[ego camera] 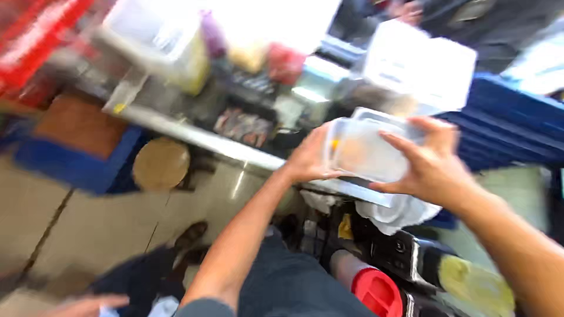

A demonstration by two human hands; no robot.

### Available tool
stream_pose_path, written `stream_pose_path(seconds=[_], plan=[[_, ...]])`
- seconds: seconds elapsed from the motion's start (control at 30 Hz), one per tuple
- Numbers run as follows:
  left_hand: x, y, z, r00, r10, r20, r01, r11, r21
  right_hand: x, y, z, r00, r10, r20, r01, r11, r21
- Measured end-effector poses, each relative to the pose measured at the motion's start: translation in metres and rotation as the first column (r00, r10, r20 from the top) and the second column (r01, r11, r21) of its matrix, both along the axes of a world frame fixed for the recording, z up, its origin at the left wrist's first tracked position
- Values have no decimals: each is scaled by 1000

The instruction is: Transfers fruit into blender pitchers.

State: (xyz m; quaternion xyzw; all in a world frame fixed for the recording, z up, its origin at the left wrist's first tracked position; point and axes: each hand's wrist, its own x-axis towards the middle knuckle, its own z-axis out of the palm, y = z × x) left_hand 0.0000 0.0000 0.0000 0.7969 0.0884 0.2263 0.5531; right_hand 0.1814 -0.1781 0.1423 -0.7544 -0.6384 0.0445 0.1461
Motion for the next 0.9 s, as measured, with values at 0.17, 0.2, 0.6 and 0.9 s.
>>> stream_pose_path(seconds=[0.17, 0.2, 0.6, 0.9], plan=[[-16, 9, 1, 961, 194, -195, -192, 981, 27, 41, -85, -41, 691, -533, -487, 575, 815, -76], [-23, 12, 5, 963, 217, -159, -202, 973, 109, 44, -97, -61, 657, -605, -449, 620, 773, -134], [66, -26, 111, 958, -287, 30, 214, 776, 594, -56, -122, 17, 609, -748, -264, 792, 552, 261], [147, -195, 118, 674, -737, 49, 497, 502, 708, -47, -217, 49, 169, -952, -257, 763, 291, -577]])
